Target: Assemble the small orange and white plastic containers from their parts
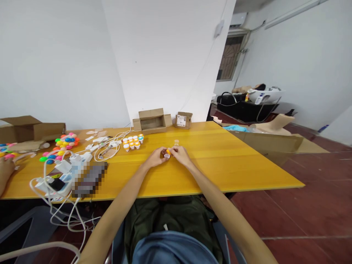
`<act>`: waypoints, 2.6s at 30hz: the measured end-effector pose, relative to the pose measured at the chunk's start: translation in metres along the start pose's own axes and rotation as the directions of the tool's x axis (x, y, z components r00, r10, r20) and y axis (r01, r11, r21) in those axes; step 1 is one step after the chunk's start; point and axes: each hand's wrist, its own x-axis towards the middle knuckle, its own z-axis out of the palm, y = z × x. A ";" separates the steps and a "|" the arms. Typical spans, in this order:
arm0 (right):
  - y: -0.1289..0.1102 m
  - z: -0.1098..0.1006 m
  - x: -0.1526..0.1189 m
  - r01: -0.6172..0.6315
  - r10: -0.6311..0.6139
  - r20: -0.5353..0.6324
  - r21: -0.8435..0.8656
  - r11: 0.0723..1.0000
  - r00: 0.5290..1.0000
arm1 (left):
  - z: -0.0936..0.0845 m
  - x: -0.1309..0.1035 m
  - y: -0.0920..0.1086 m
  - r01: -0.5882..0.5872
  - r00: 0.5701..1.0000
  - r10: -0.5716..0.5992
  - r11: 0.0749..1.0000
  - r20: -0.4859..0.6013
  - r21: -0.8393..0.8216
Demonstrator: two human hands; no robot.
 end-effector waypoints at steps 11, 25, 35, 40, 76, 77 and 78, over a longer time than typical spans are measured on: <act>-0.002 -0.011 -0.021 0.111 -0.099 0.052 -0.532 0.839 0.994 | 0.000 -0.001 -0.007 0.033 0.999 -0.032 0.998 0.013 -0.060; -0.008 -0.003 -0.022 0.338 -0.297 0.162 -0.419 0.843 0.941 | -0.009 -0.002 -0.011 0.065 0.993 -0.045 0.979 0.109 -0.192; -0.005 -0.003 -0.016 0.261 -0.214 0.180 -0.307 0.915 0.960 | -0.011 0.000 -0.006 0.057 0.992 -0.050 0.997 0.118 -0.060; -0.007 -0.003 -0.015 0.223 -0.171 0.199 -0.274 0.936 0.965 | -0.011 0.000 -0.005 0.044 0.992 -0.038 0.998 0.122 -0.049; 0.013 -0.001 -0.009 0.334 -0.291 0.184 -0.278 0.901 0.939 | -0.011 0.000 -0.003 0.082 0.989 -0.072 0.993 0.127 -0.083; 0.014 0.000 -0.009 0.340 -0.299 0.184 -0.272 0.900 0.936 | -0.011 0.000 -0.003 0.084 0.989 -0.073 0.993 0.130 -0.082; 0.015 0.000 -0.009 0.342 -0.301 0.184 -0.268 0.901 0.936 | -0.011 0.000 -0.003 0.085 0.989 -0.074 0.993 0.132 -0.081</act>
